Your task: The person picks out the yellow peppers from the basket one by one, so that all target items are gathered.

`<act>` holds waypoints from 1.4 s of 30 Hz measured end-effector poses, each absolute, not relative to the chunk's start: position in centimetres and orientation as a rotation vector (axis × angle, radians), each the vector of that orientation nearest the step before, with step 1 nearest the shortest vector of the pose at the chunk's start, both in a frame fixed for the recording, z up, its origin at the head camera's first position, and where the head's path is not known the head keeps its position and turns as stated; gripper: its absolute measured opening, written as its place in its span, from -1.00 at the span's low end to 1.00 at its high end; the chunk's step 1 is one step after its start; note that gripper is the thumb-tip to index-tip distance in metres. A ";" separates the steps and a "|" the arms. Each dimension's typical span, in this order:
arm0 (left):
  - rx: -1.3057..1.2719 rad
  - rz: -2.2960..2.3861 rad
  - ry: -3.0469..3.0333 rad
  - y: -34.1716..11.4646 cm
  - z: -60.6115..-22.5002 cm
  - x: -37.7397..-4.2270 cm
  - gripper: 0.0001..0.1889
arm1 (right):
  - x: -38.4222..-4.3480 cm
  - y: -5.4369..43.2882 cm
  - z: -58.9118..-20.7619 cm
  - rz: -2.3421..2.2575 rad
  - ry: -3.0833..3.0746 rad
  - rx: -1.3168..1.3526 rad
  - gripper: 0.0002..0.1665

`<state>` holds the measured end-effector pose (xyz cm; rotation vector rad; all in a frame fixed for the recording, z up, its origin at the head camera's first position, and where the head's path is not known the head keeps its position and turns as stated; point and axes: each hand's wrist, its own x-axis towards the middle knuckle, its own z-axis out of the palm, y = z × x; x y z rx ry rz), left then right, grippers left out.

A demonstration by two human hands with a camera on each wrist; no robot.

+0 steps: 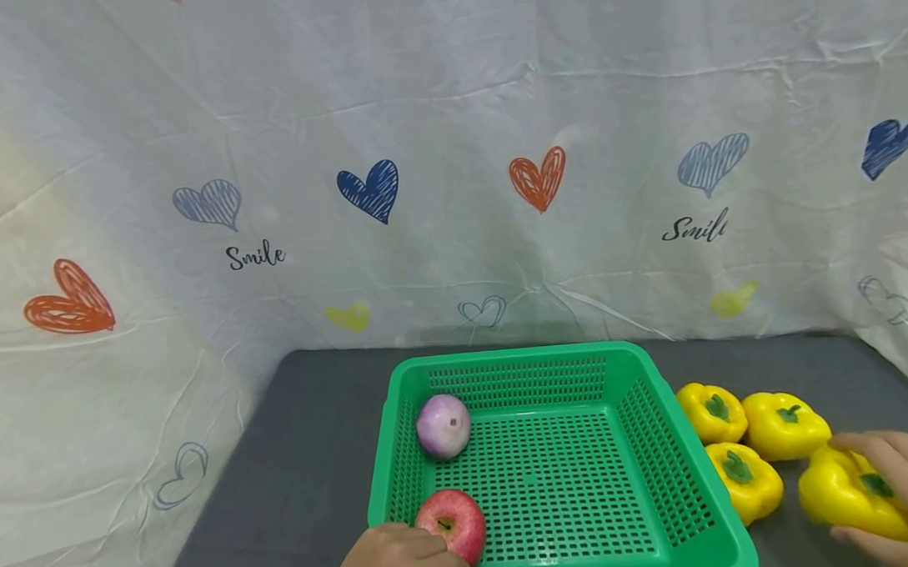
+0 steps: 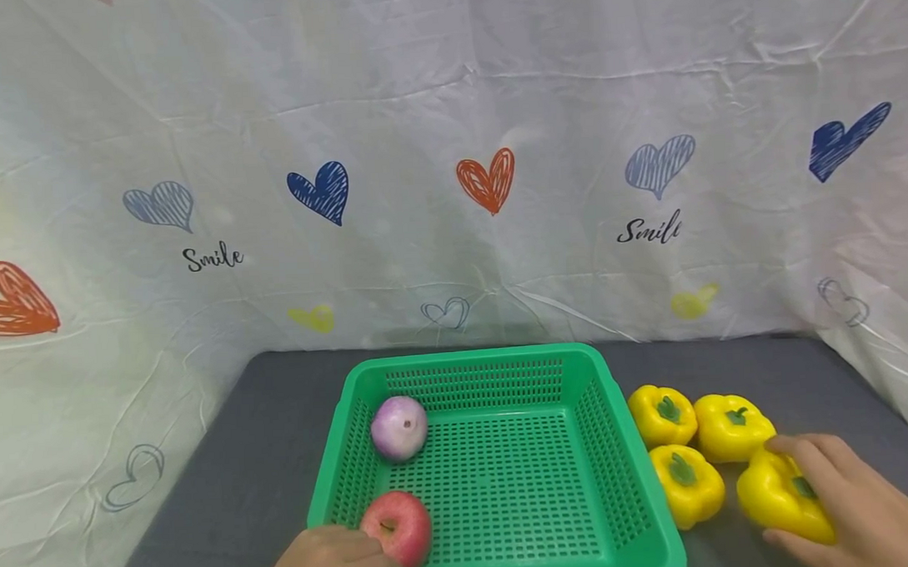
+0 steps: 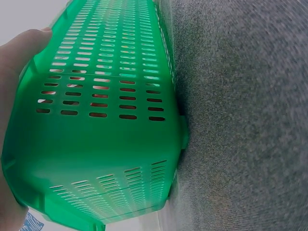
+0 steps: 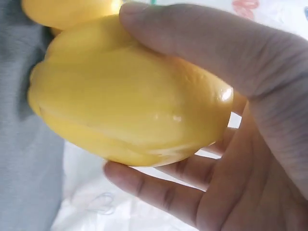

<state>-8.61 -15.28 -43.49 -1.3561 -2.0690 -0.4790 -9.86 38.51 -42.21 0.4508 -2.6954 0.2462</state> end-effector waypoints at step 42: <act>-1.367 -0.536 -2.118 -15.8 -43.4 -8.2 -0.80 | -9.8 38.6 -44.7 0.150 -2.641 0.659 0.19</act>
